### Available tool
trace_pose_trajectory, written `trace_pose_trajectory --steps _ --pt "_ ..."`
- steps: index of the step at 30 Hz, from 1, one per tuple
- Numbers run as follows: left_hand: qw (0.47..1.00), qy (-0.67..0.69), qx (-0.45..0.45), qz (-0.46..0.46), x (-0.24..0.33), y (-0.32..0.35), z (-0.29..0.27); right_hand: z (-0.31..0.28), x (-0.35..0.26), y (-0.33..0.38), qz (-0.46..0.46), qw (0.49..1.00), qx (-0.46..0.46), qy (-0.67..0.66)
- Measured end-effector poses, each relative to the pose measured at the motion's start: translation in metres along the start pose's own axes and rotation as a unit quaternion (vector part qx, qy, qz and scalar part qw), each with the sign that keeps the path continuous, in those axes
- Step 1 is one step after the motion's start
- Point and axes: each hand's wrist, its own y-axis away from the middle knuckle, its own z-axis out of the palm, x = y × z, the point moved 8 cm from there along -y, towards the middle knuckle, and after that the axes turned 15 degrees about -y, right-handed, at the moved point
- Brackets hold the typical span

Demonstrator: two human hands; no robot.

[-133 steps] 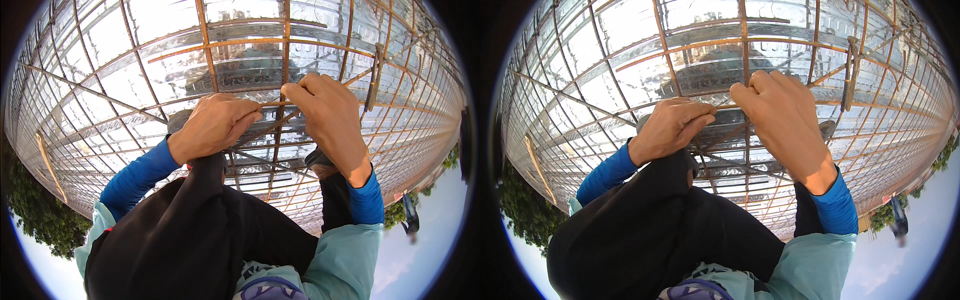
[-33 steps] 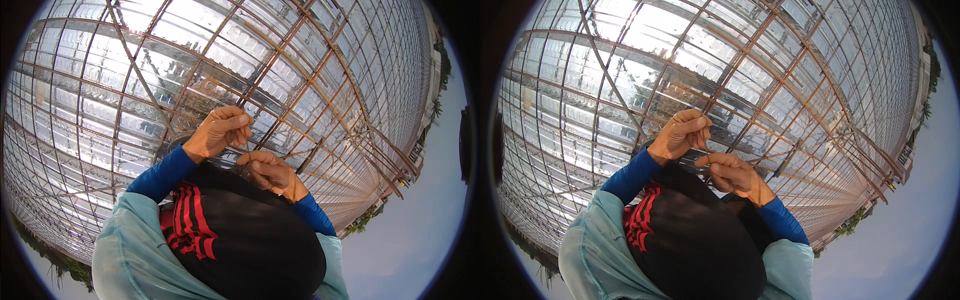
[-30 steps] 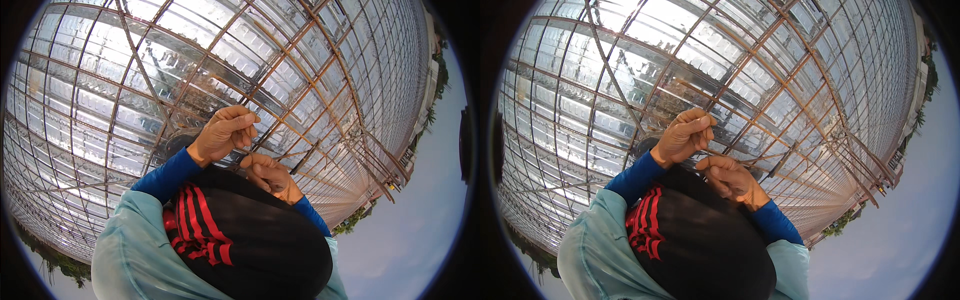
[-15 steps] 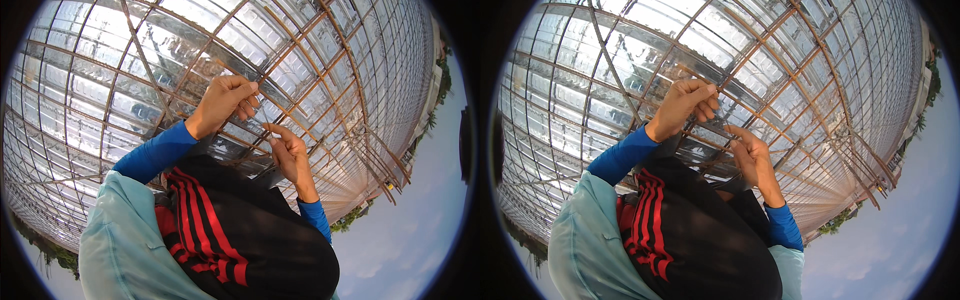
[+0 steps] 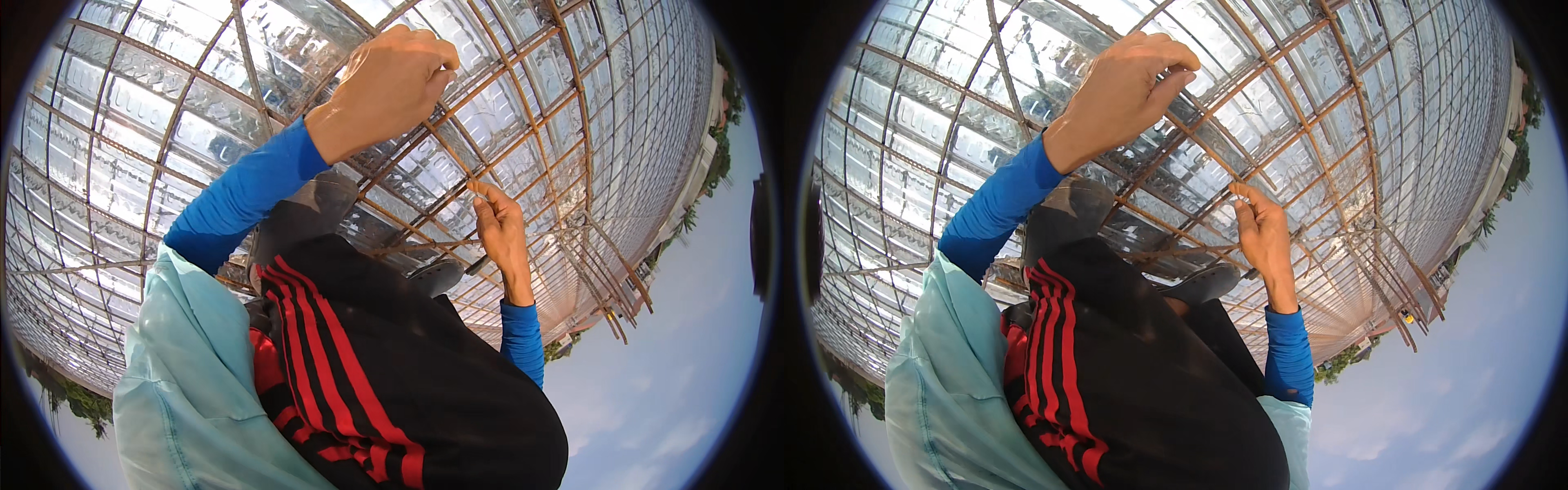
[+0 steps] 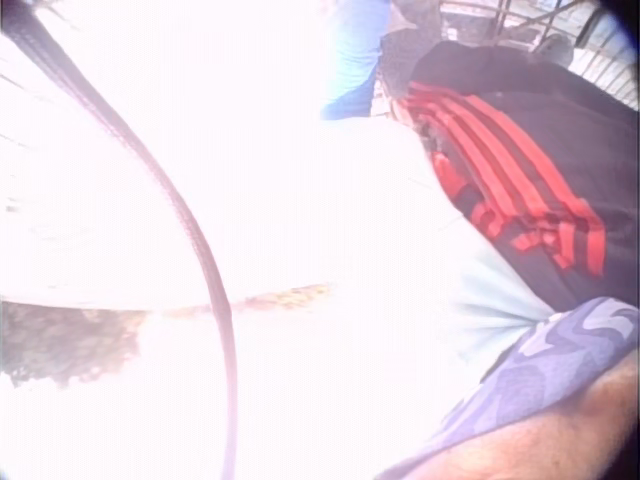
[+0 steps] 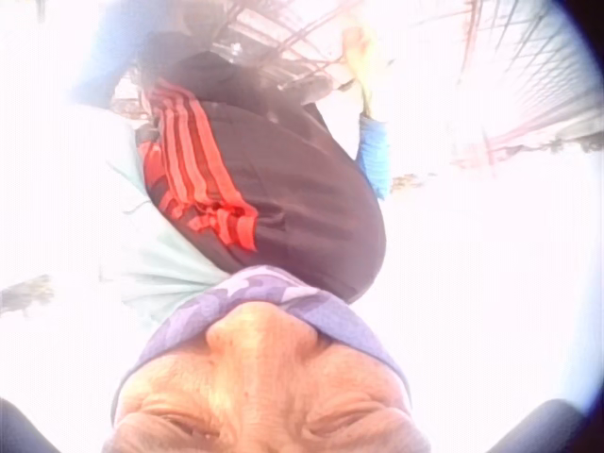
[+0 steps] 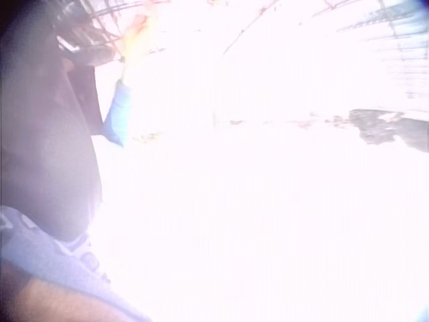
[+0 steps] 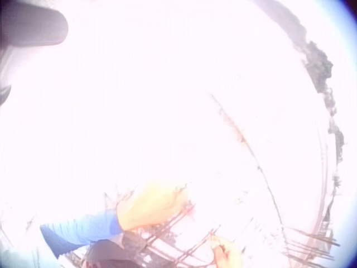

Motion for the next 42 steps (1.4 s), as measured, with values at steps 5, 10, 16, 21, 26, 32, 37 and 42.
trace_pose_trajectory --steps 5,10,16,21,26,32,37,42 --pt "0.954 -0.149 -0.249 0.080 0.012 -0.045 0.051 -0.001 -0.009 -0.001 -0.031 0.997 -0.012 0.068" --pt "0.904 -0.143 -0.399 0.051 0.014 -0.050 0.091 -0.009 -0.021 0.000 -0.048 0.996 0.017 0.069" --pt "0.875 -0.148 -0.457 0.062 0.012 -0.051 0.115 0.003 -0.028 -0.017 -0.061 0.992 0.017 0.113" --pt "0.873 -0.177 -0.444 0.094 0.016 -0.054 0.119 0.010 -0.011 -0.034 -0.103 0.990 0.039 0.085" --pt "0.880 -0.210 -0.403 0.140 0.016 -0.053 0.116 0.021 -0.023 -0.046 -0.114 0.982 0.051 0.145" --pt "0.887 -0.192 -0.369 0.202 0.014 -0.051 0.109 0.037 -0.048 -0.051 -0.139 0.949 0.081 0.272" --pt "0.865 -0.236 -0.341 0.282 0.026 -0.052 0.113 0.045 -0.053 -0.060 -0.186 0.935 0.059 0.295" --pt "0.833 -0.271 -0.325 0.358 0.039 -0.050 0.117 0.025 -0.048 -0.076 -0.121 0.973 0.003 0.198"
